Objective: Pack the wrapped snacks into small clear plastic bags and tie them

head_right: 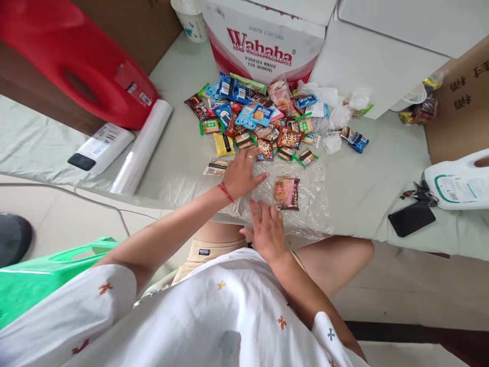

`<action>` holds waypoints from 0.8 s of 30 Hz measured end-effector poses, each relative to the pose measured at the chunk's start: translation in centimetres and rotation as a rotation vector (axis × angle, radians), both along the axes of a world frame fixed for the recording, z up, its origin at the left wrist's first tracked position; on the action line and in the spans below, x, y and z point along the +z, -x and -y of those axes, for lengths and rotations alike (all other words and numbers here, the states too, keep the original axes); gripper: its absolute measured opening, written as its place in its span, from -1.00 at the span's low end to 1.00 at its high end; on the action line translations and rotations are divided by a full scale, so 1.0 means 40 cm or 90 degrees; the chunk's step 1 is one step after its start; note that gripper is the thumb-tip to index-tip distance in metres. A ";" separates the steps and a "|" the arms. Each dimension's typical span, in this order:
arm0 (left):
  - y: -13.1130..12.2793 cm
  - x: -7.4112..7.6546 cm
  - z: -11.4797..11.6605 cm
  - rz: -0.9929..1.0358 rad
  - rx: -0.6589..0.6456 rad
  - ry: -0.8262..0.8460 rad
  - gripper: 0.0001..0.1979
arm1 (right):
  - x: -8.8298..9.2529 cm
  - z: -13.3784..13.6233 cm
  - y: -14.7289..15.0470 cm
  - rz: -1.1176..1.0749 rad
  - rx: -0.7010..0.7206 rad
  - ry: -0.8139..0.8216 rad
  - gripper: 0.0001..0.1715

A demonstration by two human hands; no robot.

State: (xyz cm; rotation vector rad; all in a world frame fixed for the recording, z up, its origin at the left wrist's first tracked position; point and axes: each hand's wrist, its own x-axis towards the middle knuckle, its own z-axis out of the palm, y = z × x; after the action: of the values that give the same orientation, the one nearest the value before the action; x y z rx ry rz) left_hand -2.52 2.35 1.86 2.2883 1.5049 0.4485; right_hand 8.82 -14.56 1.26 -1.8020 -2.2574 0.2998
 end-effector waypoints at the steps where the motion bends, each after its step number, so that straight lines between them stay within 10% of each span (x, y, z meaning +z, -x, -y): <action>1: -0.008 0.010 -0.010 -0.046 -0.004 0.021 -0.24 | -0.018 0.003 0.011 0.005 -0.008 0.009 -0.38; 8: -0.052 0.078 -0.122 -0.145 -0.042 0.117 -0.80 | -0.009 0.034 -0.047 -0.273 -0.188 -0.084 -0.66; 19: -0.320 0.107 -0.176 -0.062 -0.104 0.276 -0.78 | -0.024 0.084 -0.216 -0.359 -0.572 -0.014 -0.64; 24: -0.244 0.103 -0.087 0.090 -0.170 -0.035 -0.64 | -0.020 0.101 -0.254 -0.254 -0.519 0.040 -0.51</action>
State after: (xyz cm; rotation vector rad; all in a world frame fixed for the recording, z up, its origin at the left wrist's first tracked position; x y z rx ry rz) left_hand 7.25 5.83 5.97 2.3990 1.1126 0.5667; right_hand 18.99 -18.61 0.48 -2.2591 -1.1405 0.5033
